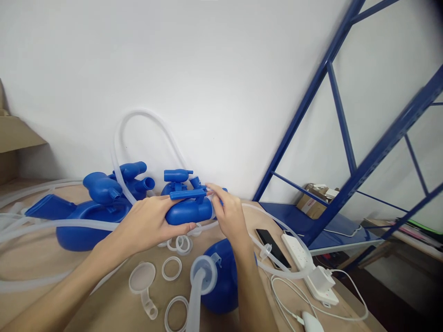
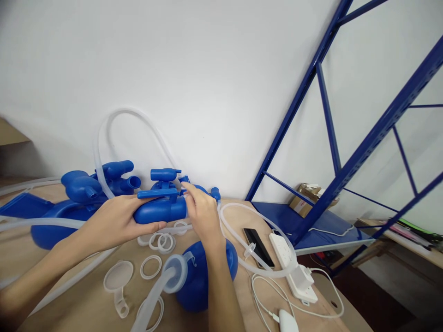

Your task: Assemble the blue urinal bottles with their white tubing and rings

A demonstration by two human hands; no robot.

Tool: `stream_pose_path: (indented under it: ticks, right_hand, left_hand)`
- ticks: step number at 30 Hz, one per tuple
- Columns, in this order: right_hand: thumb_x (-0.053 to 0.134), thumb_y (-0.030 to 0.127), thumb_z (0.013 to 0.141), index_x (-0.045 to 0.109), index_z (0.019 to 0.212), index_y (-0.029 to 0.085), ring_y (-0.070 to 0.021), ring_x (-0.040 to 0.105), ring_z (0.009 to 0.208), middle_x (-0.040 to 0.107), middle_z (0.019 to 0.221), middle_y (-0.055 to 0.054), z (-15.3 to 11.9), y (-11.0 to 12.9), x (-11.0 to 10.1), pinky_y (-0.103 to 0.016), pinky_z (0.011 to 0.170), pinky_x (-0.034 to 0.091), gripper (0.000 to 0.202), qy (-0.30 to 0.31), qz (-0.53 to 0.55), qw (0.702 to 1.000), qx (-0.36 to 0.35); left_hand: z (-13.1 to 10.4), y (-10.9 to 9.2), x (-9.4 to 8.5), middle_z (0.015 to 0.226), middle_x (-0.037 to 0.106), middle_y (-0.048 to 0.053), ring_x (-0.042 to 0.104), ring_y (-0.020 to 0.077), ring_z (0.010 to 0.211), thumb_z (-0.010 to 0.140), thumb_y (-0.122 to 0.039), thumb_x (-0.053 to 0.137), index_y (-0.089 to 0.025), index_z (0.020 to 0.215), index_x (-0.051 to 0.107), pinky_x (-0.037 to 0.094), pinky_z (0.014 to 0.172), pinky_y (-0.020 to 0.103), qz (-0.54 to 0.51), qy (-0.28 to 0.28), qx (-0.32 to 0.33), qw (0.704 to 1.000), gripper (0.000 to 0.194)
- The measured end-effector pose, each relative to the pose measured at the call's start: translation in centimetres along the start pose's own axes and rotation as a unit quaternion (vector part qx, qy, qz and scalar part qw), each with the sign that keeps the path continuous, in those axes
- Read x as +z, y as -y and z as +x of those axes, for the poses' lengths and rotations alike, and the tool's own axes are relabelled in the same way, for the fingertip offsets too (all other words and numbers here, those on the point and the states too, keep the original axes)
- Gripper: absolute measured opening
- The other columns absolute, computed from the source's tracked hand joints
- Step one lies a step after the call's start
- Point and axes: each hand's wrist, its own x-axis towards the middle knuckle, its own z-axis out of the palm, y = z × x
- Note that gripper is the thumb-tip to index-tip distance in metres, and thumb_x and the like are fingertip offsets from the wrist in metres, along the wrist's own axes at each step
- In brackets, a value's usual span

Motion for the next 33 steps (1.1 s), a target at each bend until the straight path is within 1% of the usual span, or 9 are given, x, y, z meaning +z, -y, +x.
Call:
stream_pose_path:
  ticks: [2, 7, 11, 13, 17, 21, 24, 29, 33]
  right_hand:
    - [0.045, 0.013, 0.102, 0.076, 0.129, 0.023, -0.0242, 0.078, 0.111, 0.082, 0.120, -0.007, 0.0, -0.4, -0.2, -0.038, 0.103, 0.061, 0.042, 0.016, 0.005, 1.000, -0.013]
    - [0.054, 0.024, 0.107, 0.073, 0.136, 0.028, -0.0256, 0.071, 0.129, 0.077, 0.135, -0.008, 0.0, -0.3, 0.0, -0.044, 0.115, 0.055, 0.035, 0.016, 0.021, 0.999, -0.022]
    - [0.055, 0.026, 0.108, 0.076, 0.131, 0.033, -0.0259, 0.059, 0.144, 0.060, 0.155, -0.007, 0.0, -0.1, 0.7, -0.045, 0.117, 0.055, 0.032, -0.016, 0.030, 0.998, -0.050]
    - [0.053, 0.027, 0.109, 0.072, 0.138, 0.035, -0.0257, 0.059, 0.140, 0.059, 0.150, -0.009, -0.1, -0.2, 0.7, -0.046, 0.114, 0.057, 0.036, -0.036, 0.010, 0.997, -0.066]
    - [0.055, 0.027, 0.109, 0.063, 0.150, 0.034, -0.0259, 0.067, 0.119, 0.067, 0.129, -0.011, -0.2, -0.7, 0.1, -0.047, 0.106, 0.059, 0.043, -0.016, -0.040, 0.992, -0.119]
    - [0.055, 0.025, 0.109, 0.071, 0.141, 0.033, -0.0251, 0.070, 0.103, 0.073, 0.112, -0.010, -0.1, -0.9, -0.5, -0.043, 0.091, 0.061, 0.037, -0.051, -0.065, 0.988, -0.130]
    - [0.057, 0.022, 0.108, 0.076, 0.134, 0.030, -0.0247, 0.073, 0.100, 0.077, 0.107, -0.010, -0.1, -0.7, -0.4, -0.040, 0.087, 0.061, 0.033, -0.065, -0.047, 0.988, -0.133]
    - [0.060, 0.018, 0.106, 0.082, 0.117, 0.024, -0.0236, 0.078, 0.099, 0.084, 0.106, -0.009, -0.1, 0.4, 0.4, -0.038, 0.092, 0.062, 0.025, -0.116, 0.007, 0.986, -0.121]
    - [0.060, 0.023, 0.106, 0.077, 0.125, 0.022, -0.0219, 0.081, 0.095, 0.085, 0.107, -0.007, -0.3, 1.0, 1.2, -0.035, 0.091, 0.063, 0.025, -0.132, 0.000, 0.990, -0.045]
  left_hand:
    - [0.0, 0.1, 0.0, 0.100, 0.081, 0.005, 0.077, 0.0331, 0.087, 0.093, -0.060, 0.063, -0.032, 0.146, 0.066, 0.054, 0.071, 0.037, 0.000, -0.010, -0.005, 1.000, 0.060]
    - [0.1, 0.1, -0.2, 0.106, 0.082, 0.004, 0.077, 0.0339, 0.094, 0.092, -0.065, 0.063, -0.035, 0.149, 0.062, 0.056, 0.072, 0.036, 0.008, -0.001, -0.015, 1.000, 0.064]
    - [0.0, -0.2, -0.3, 0.111, 0.081, 0.006, 0.076, 0.0370, 0.097, 0.096, -0.060, 0.059, -0.031, 0.151, 0.061, 0.057, 0.076, 0.041, 0.030, -0.006, -0.015, 0.999, 0.062]
    - [0.0, -0.2, -0.4, 0.108, 0.081, 0.006, 0.076, 0.0368, 0.096, 0.095, -0.060, 0.059, -0.031, 0.151, 0.061, 0.057, 0.076, 0.041, 0.033, -0.005, -0.011, 0.999, 0.062]
    - [0.0, -0.3, -0.6, 0.108, 0.082, 0.006, 0.077, 0.0366, 0.096, 0.095, -0.061, 0.059, -0.034, 0.151, 0.061, 0.057, 0.076, 0.042, 0.023, 0.011, -0.004, 1.000, 0.062]
    - [0.0, -0.5, -0.8, 0.114, 0.081, 0.007, 0.077, 0.0370, 0.098, 0.095, -0.062, 0.060, -0.035, 0.152, 0.060, 0.057, 0.077, 0.041, 0.027, 0.024, -0.012, 0.999, 0.064]
    - [0.0, -0.5, -0.7, 0.113, 0.081, 0.008, 0.077, 0.0368, 0.097, 0.093, -0.063, 0.061, -0.035, 0.152, 0.060, 0.057, 0.075, 0.040, 0.031, 0.027, -0.020, 0.999, 0.066]
    - [0.1, -0.3, -0.5, 0.111, 0.081, 0.008, 0.077, 0.0354, 0.097, 0.093, -0.063, 0.060, -0.033, 0.150, 0.063, 0.055, 0.073, 0.038, 0.039, 0.025, -0.023, 0.999, 0.064]
    - [0.3, -0.5, -0.2, 0.110, 0.080, 0.008, 0.077, 0.0345, 0.096, 0.093, -0.059, 0.061, -0.032, 0.150, 0.062, 0.053, 0.072, 0.037, 0.081, 0.031, -0.051, 0.995, 0.063]
